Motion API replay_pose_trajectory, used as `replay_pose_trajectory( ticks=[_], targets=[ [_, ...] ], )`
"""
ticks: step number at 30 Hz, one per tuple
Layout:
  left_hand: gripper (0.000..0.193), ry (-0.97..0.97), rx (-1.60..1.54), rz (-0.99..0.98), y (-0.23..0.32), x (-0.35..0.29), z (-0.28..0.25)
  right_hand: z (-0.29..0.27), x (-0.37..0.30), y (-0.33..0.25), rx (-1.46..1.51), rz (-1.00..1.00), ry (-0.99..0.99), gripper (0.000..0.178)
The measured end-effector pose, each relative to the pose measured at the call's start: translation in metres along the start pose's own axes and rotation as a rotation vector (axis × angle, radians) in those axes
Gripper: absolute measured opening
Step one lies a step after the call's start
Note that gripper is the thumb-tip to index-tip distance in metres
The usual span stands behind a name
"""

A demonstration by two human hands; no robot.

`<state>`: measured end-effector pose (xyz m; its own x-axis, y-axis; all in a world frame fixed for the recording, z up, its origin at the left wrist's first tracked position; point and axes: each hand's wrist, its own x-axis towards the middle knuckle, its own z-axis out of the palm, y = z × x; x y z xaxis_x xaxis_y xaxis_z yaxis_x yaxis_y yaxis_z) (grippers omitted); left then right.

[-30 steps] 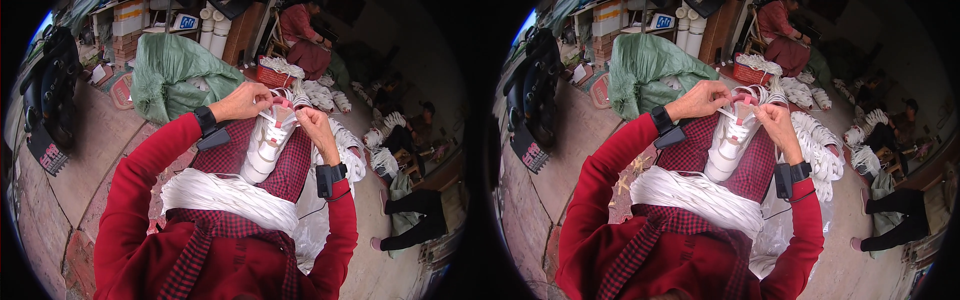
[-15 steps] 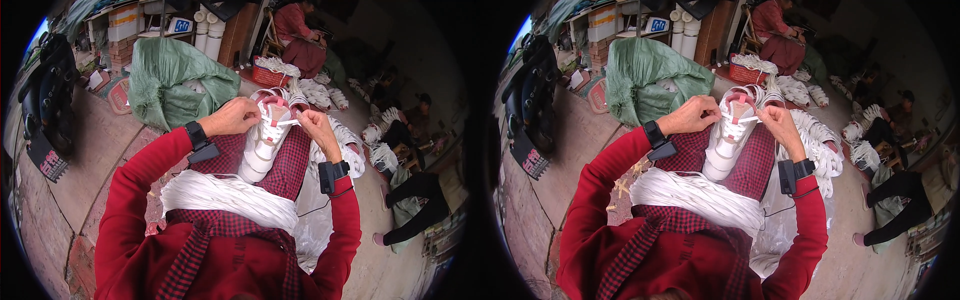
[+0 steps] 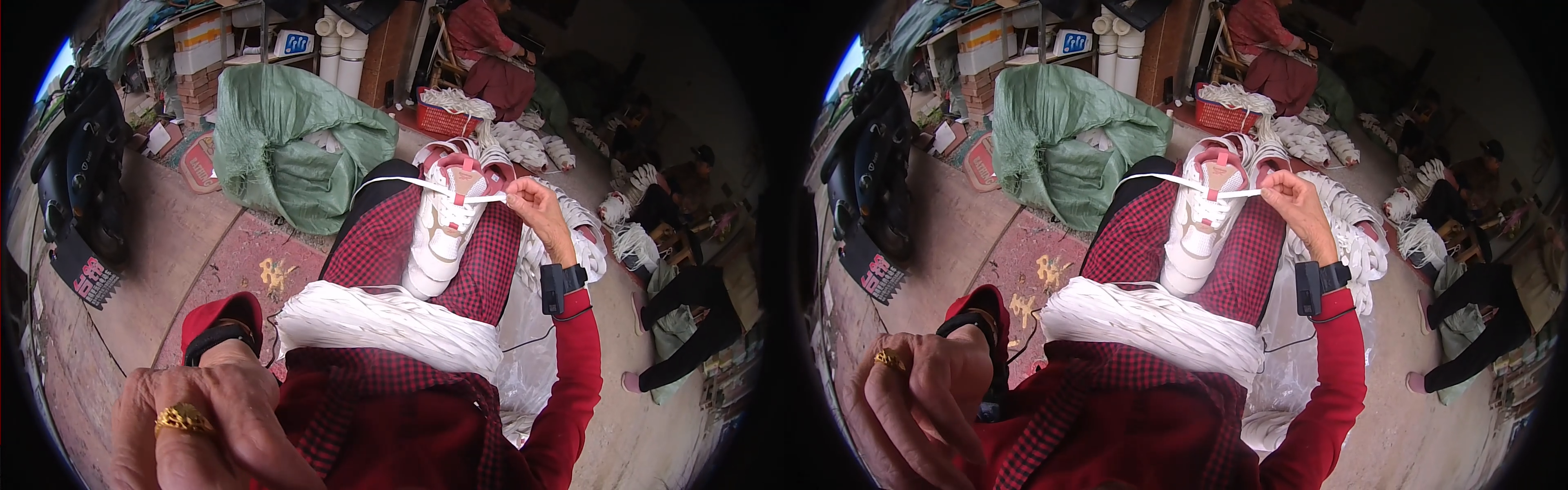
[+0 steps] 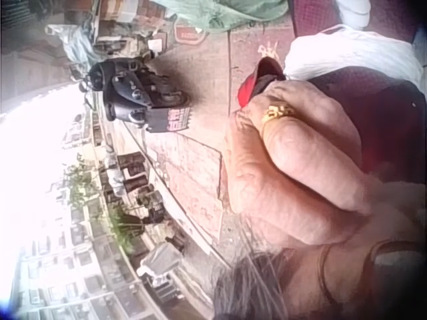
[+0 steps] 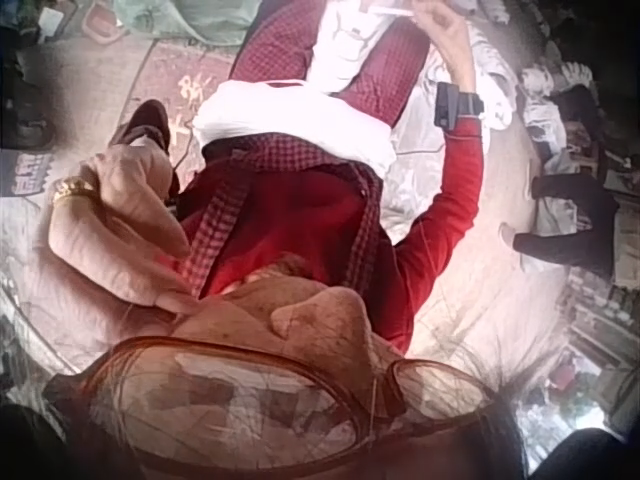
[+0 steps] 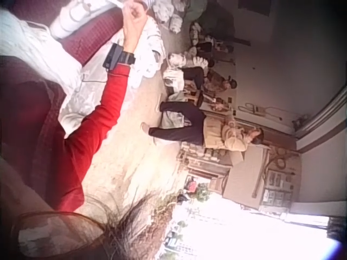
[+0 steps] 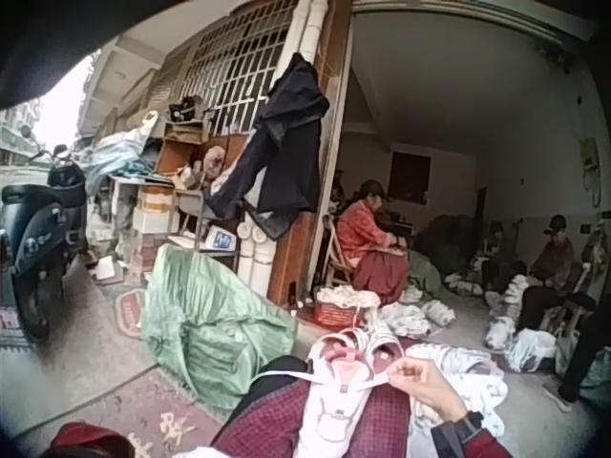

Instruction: The recorder is lacing a white and pink Reebok shoe while sitting among a large pile of shoe components.

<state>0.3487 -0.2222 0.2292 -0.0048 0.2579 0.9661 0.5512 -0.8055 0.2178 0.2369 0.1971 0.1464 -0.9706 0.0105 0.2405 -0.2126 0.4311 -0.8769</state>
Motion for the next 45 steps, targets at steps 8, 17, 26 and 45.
replay_pose_trajectory(
  ticks=[8, 17, 26, 45],
  targets=[
    [0.005, 0.115, 0.114, 0.168, -0.043, -0.002, -0.015, 0.005, -0.004, -0.006, -0.207, -0.157, -0.011, 0.012],
    [0.023, 0.191, 0.266, 0.344, -0.082, -0.001, -0.009, 0.019, -0.013, -0.022, -0.167, 0.068, -0.2, 0.034],
    [0.012, -0.001, 0.8, -0.611, -0.26, -0.079, -0.081, 0.057, 0.003, -0.033, -0.444, -0.013, -0.195, 0.029],
    [0.027, -0.108, 0.989, -0.402, -0.276, -0.08, -0.063, 0.02, -0.021, -0.011, 0.428, 0.174, -0.26, 0.028]
  ],
)
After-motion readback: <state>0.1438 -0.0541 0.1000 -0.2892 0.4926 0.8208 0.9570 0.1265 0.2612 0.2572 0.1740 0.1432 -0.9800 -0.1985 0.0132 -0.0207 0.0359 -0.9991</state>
